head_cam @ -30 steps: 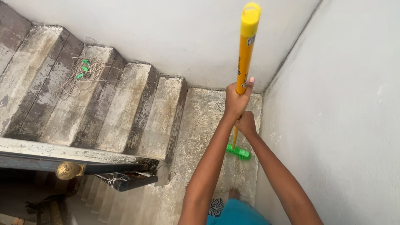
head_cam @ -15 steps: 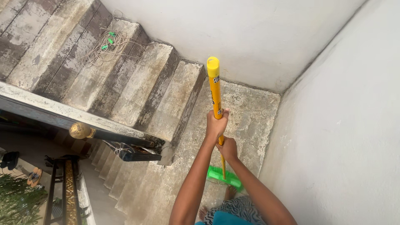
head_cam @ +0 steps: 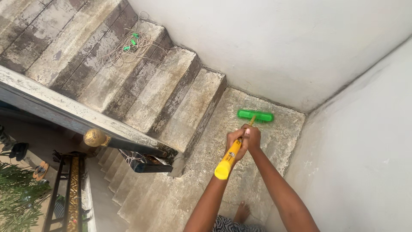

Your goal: The person scrubs the corners and edges of concrete stairs using a green brush attached to a long yellow pole, moving between the steps and the side wall.

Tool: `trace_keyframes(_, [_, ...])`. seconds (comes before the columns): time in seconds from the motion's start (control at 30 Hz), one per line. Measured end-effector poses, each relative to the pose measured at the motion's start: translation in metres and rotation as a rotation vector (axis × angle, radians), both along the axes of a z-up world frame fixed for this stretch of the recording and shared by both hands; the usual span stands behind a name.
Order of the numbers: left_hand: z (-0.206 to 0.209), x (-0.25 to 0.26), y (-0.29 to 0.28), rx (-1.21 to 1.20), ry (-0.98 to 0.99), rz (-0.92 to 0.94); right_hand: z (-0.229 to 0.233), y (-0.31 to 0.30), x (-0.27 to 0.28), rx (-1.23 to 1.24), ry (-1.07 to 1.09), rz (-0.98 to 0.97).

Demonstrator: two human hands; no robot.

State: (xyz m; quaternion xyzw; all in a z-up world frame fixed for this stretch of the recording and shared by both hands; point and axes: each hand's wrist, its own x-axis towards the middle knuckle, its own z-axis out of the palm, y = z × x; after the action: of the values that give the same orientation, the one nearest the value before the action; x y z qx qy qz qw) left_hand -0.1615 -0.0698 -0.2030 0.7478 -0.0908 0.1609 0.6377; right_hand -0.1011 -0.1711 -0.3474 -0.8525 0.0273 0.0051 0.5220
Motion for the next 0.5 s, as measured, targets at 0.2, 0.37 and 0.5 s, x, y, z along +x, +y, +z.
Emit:
trace_keyframes(0.2, [-0.006,0.007,0.058,0.032,0.258,0.101,-0.044,0.069,-0.036,-0.251,0.05,0.035])
trace_keyframes(0.37, [0.083,0.004,0.068,0.086,0.417,0.069,0.019,0.076,-0.048,-0.26,0.06,0.29])
trace_keyframes(0.5, [0.13,0.036,0.071,0.011,0.22,0.07,0.076,0.076,-0.006,-0.287,-0.164,0.378])
